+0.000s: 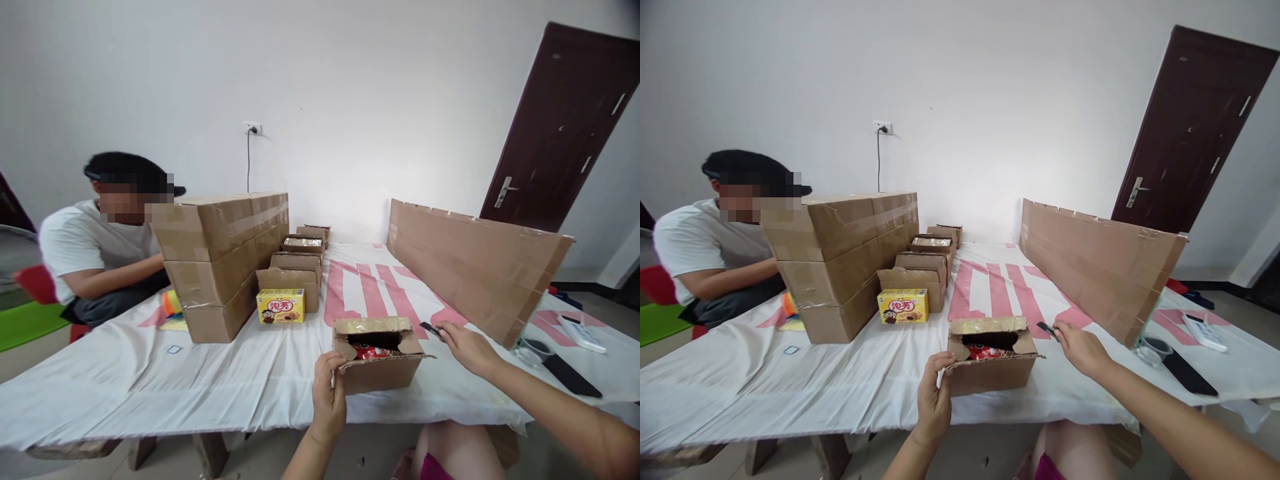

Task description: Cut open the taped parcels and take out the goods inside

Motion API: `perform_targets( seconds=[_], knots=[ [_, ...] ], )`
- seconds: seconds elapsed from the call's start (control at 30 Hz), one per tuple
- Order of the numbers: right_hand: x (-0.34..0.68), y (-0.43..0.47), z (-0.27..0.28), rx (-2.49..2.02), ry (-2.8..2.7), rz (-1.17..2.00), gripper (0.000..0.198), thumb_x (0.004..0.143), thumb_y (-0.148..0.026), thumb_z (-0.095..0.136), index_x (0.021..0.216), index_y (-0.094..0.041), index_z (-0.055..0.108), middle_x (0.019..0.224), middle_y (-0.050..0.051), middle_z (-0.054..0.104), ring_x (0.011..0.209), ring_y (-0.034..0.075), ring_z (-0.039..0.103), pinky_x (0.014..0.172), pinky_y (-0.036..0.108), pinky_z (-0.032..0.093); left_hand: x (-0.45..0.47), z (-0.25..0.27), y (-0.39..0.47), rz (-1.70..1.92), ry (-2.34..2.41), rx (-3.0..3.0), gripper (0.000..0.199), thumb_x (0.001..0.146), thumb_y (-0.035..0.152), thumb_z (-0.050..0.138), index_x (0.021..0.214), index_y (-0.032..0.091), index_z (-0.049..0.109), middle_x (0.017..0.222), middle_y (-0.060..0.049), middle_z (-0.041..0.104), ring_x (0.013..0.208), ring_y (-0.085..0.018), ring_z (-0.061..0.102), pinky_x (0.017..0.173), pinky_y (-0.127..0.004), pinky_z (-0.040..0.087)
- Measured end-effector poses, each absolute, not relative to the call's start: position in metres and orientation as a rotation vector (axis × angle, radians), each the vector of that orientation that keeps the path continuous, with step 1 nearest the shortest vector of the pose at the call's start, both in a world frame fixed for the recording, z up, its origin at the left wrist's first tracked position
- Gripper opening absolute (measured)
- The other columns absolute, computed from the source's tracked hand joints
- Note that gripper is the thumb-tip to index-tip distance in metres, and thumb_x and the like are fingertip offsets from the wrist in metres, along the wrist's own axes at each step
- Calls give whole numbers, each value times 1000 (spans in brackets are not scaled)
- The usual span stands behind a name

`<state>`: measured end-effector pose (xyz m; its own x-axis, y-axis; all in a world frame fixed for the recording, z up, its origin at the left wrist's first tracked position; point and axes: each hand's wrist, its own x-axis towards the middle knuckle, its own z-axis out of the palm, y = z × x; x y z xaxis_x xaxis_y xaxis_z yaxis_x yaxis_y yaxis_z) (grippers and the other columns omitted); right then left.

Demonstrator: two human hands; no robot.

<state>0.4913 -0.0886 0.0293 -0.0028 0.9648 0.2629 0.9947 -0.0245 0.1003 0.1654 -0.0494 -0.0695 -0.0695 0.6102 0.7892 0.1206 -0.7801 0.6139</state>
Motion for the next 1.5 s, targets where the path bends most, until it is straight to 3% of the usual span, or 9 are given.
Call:
perform_targets(
  seconds=[0.27, 0.37, 0.57, 0.83, 1.03, 1.2, 1.27, 1.4, 1.5],
  knots=[
    [493, -88, -44, -2126, -2278, -212, 23, 87, -18, 49, 102, -21, 67, 92, 8, 70, 84, 24, 67, 72, 31, 45, 158, -61, -53, 1806, 738, 1944, 11, 91, 24, 45, 95, 23, 56, 91, -7, 60, 89, -22, 57, 78, -36, 47],
    [493, -74, -31, -2087, -2300, -172, 18, 83, -19, 54, 89, -21, 71, 85, 7, 71, 86, 25, 66, 73, 31, 44, 156, -57, -54, 1756, 696, 1991, 8, 88, 27, 50, 93, 22, 54, 93, -8, 58, 91, -23, 57, 79, -38, 47],
    [454, -28, 45, -1917, -2150, -262, 42, 97, -27, 27, 92, -17, 67, 91, 9, 69, 91, 21, 61, 81, 32, 44, 155, -54, -53, 1734, 677, 2043, 11, 85, 31, 54, 92, 22, 52, 91, -7, 55, 90, -24, 55, 78, -38, 45],
    [331, -9, 61, -1609, -2341, -217, 25, 91, -37, 54, 85, -17, 67, 89, 5, 69, 91, 18, 59, 86, 29, 42, 149, -49, -51, 1679, 544, 1960, 44, 88, 61, 36, 90, 21, 57, 87, -8, 57, 85, -25, 55, 76, -40, 44],
    [318, -20, 41, -1581, -2396, -261, 14, 88, -16, 51, 81, -15, 62, 87, 7, 65, 87, 20, 58, 80, 31, 44, 140, -51, -41, 1786, 778, 1730, 8, 87, 29, 55, 88, 22, 57, 93, -6, 60, 91, -21, 59, 83, -36, 47],
    [323, -48, 41, -1353, -2317, -267, 12, 83, -10, 53, 75, -18, 55, 79, 4, 60, 81, 20, 55, 74, 32, 44, 138, -44, -38, 1579, 873, 1866, 59, 74, 14, 61, 129, 26, 44, 143, -11, 40, 135, -29, 35, 110, -51, 28],
    [325, -55, 43, -1289, -2271, -249, 13, 81, -9, 52, 73, -20, 52, 75, 3, 58, 77, 19, 54, 71, 31, 44, 142, -42, -38, 1479, 794, 1870, 64, 71, 10, 58, 131, 27, 44, 141, -10, 43, 134, -28, 37, 110, -51, 28],
    [334, -61, 47, -1250, -2263, -238, 13, 81, -11, 50, 73, -20, 49, 74, 3, 57, 75, 19, 53, 68, 31, 41, 150, -39, -38, 1524, 767, 1808, 34, 75, 11, 51, 104, 24, 62, 116, -7, 56, 114, -24, 53, 99, -43, 41],
    [347, -64, 46, -1270, -2279, -266, 12, 81, -11, 49, 73, -20, 50, 76, 3, 57, 76, 19, 52, 69, 32, 40, 155, -38, -38, 1572, 811, 1786, 29, 74, 8, 47, 91, 22, 65, 107, -6, 58, 104, -22, 57, 91, -40, 45]
  ],
)
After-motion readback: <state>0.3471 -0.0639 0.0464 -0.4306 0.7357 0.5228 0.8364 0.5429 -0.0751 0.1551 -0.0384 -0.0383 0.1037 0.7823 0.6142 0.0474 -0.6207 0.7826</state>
